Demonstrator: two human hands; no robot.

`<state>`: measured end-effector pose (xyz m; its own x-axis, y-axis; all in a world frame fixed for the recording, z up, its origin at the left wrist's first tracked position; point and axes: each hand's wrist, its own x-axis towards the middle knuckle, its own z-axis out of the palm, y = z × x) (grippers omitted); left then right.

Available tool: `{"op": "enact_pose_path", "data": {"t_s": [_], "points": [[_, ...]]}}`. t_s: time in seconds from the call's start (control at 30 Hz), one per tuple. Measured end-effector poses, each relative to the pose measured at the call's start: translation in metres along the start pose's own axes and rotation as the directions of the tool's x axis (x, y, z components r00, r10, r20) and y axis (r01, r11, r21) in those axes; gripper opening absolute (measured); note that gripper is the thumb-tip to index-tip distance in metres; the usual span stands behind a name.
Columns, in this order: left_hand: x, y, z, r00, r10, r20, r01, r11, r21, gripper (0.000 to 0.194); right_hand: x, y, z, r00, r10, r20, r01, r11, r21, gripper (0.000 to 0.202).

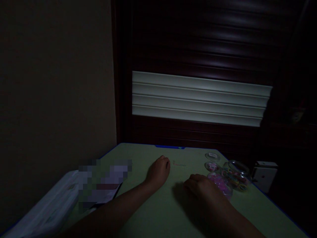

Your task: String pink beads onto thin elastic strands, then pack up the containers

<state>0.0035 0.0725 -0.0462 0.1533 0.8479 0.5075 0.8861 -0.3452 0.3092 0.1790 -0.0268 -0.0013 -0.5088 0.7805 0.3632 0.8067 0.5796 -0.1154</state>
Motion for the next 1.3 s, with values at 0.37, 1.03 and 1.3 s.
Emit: {"op": "enact_pose_path", "data": {"t_s": [0.37, 1.03, 1.3], "points": [[0.010, 0.005, 0.002, 0.995, -0.068, 0.075, 0.062, 0.995, 0.084, 0.022, -0.001, -0.001, -0.009, 0.999, 0.042, 0.035, -0.042, 0.999, 0.010, 0.022], [0.022, 0.021, 0.019, 0.960, -0.273, 0.054, 0.265, 0.956, 0.128, 0.023, -0.001, 0.001, -0.014, 0.999, 0.050, 0.004, -0.050, 0.999, -0.020, 0.022], [0.021, 0.019, 0.019, 0.971, -0.234, 0.053, 0.228, 0.969, 0.096, 0.021, -0.002, 0.005, -0.014, 0.999, 0.039, -0.029, -0.040, 0.999, -0.013, 0.023]]}}
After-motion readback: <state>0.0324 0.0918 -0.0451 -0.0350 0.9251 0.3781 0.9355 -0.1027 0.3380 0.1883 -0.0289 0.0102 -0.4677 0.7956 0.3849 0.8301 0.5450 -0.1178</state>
